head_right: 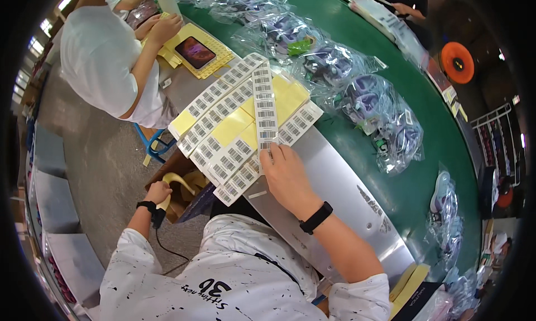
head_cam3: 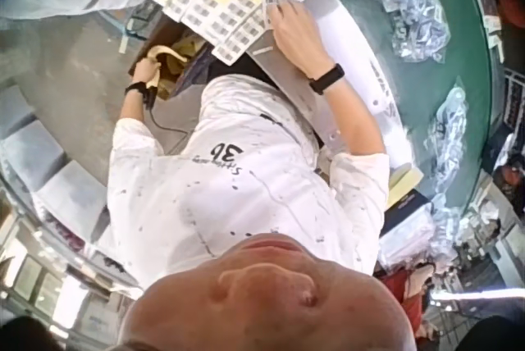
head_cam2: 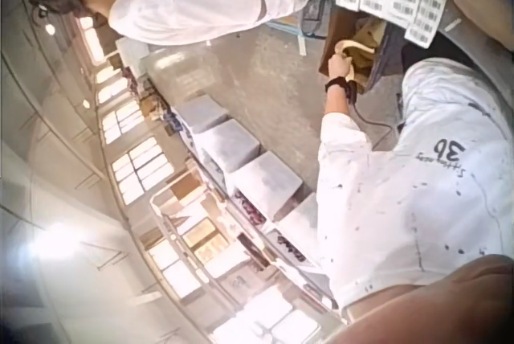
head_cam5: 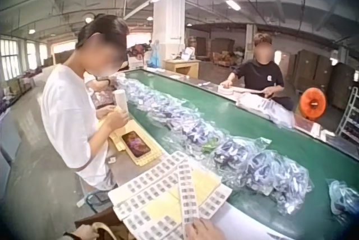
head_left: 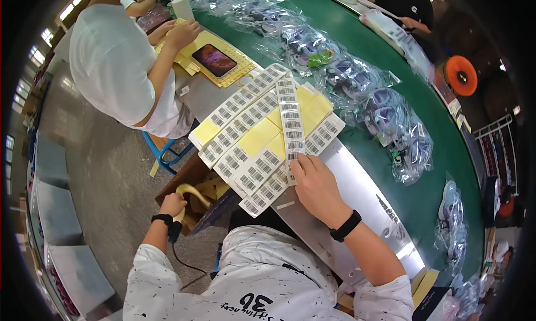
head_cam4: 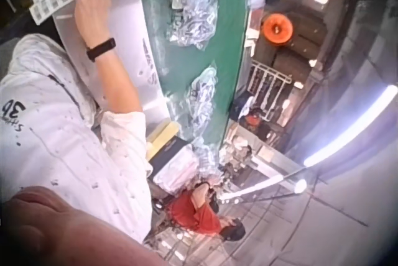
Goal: The person applies barcode labels to plastic-wrapped pairs of shoes on a green conveyor belt. They use a handheld scanner to scan each label before placing it on the packaging. The person handles the shoes and labels one at a time, moving them along the belt as they work.
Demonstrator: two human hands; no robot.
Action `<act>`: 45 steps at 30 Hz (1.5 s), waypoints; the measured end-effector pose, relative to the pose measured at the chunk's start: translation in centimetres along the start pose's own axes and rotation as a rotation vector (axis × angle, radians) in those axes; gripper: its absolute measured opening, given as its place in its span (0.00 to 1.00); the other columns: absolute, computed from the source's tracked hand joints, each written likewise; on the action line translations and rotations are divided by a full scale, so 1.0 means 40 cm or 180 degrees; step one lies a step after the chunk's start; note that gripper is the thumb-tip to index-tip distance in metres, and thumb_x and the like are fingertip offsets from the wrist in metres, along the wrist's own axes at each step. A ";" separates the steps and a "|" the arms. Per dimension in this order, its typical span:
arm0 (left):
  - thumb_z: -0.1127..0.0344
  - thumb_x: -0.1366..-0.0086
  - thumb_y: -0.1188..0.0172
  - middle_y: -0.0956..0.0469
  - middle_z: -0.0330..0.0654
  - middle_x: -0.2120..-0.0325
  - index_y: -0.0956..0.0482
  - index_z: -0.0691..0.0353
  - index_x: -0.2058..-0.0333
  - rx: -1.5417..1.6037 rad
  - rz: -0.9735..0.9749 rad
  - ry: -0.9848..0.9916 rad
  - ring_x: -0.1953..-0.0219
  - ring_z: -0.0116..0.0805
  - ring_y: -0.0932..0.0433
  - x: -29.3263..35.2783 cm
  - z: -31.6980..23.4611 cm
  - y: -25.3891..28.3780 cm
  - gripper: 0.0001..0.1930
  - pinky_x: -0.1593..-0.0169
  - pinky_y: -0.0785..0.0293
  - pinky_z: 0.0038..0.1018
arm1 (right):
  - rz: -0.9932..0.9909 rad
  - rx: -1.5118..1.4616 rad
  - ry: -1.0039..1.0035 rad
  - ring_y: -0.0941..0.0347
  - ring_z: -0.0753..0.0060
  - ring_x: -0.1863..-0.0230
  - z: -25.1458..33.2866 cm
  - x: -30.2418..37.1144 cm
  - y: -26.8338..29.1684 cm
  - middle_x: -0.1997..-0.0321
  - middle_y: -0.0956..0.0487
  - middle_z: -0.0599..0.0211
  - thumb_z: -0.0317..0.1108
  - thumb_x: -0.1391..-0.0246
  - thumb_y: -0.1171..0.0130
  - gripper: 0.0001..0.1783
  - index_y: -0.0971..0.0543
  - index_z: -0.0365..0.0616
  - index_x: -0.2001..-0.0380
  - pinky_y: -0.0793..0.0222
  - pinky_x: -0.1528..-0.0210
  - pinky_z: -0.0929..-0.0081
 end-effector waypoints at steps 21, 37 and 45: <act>0.54 0.34 0.43 0.21 0.43 0.64 0.26 0.69 0.54 0.1942 0.3073 -0.3820 0.64 0.30 0.21 0.356 -1.225 0.266 0.21 0.60 0.25 0.26 | -0.0075 -0.3687 -0.0572 0.23 0.61 0.69 -0.075 0.272 0.412 0.66 0.19 0.46 0.18 0.74 0.56 0.07 0.28 0.40 0.90 0.28 0.66 0.71; 0.62 0.32 0.45 0.21 0.44 0.61 0.30 0.62 0.45 0.2708 0.2721 -0.2755 0.62 0.23 0.23 0.269 -1.612 -0.179 0.19 0.59 0.26 0.22 | -0.2537 -0.4786 -0.3356 0.27 0.80 0.75 -0.454 0.682 0.214 0.72 0.21 0.67 0.29 0.41 0.44 0.07 0.22 0.36 0.68 0.30 0.71 0.82; 0.75 0.34 0.45 0.21 0.40 0.63 0.36 0.61 0.39 0.3103 0.2745 -0.2666 0.60 0.23 0.23 0.248 -1.644 -0.174 0.25 0.57 0.26 0.21 | -0.1876 -0.4155 -0.3786 0.33 0.87 0.81 -0.460 0.703 0.224 0.80 0.26 0.75 0.31 0.42 0.42 0.10 0.23 0.38 0.77 0.38 0.80 0.87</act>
Point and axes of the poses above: each hand's wrist, its own x-axis away from the middle knuckle, its own y-axis out of the back of the hand, z = x × y, the point moved 8 cm from there along -x, towards the middle knuckle
